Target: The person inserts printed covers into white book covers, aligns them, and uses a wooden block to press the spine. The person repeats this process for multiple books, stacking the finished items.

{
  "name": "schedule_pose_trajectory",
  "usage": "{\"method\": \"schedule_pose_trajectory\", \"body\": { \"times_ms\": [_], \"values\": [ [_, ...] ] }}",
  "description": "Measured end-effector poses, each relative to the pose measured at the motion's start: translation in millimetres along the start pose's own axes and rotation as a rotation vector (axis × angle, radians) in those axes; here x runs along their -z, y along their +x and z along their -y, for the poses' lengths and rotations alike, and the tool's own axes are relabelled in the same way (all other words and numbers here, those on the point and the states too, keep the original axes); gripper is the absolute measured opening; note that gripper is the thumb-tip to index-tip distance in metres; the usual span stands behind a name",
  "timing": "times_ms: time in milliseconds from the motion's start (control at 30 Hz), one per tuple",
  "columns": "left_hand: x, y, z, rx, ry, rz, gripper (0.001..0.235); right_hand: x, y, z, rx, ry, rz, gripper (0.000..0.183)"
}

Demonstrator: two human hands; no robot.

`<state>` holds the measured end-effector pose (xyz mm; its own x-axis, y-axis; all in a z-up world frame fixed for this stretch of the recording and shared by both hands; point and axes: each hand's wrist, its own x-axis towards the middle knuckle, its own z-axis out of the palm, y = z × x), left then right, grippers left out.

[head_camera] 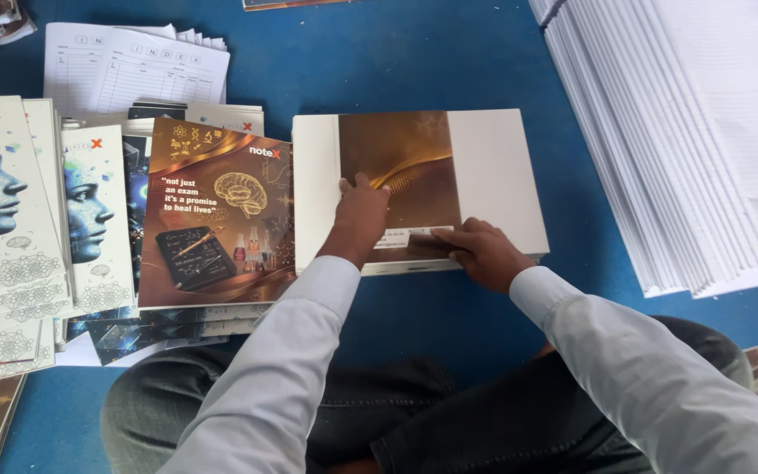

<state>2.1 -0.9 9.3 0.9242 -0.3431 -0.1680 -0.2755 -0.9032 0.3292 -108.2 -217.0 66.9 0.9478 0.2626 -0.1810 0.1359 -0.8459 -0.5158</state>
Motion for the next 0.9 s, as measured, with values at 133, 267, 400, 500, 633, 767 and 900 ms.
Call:
{"method": "schedule_pose_trajectory", "body": {
  "times_ms": [133, 267, 400, 500, 633, 767, 900],
  "values": [
    [2.2, -1.6, 0.0, 0.0, -0.002, 0.015, 0.03, -9.6, -13.4, -4.5, -0.006, -0.013, 0.087, 0.052],
    [2.9, -4.5, 2.4, 0.002, 0.006, 0.011, 0.032, -26.1, -20.2, -15.3, 0.123, 0.01, 0.163, 0.048],
    [-1.5, -2.9, 2.3, 0.012, 0.027, 0.027, 0.038, -25.6, -19.1, -22.9, 0.086, -0.053, 0.339, 0.033],
    [-10.8, -1.0, 5.0, 0.006, 0.001, -0.027, 0.036, -15.4, -10.8, -19.4, -0.1, -0.042, 0.118, 0.025],
    [-16.7, -0.6, 5.4, -0.011, 0.042, -0.1, 0.043, -0.9, 13.7, -4.9, -0.336, 0.154, -0.166, 0.053],
    [-14.6, -14.3, -8.0, 0.06, 0.047, -0.052, 0.031, 2.1, 22.6, -2.6, -0.464, 0.364, -0.099, 0.072],
    [-6.8, -35.6, -29.7, 0.048, 0.085, -0.124, 0.025, 2.3, 26.1, -9.0, -0.46, 0.625, -0.106, 0.065]
  ]
}}
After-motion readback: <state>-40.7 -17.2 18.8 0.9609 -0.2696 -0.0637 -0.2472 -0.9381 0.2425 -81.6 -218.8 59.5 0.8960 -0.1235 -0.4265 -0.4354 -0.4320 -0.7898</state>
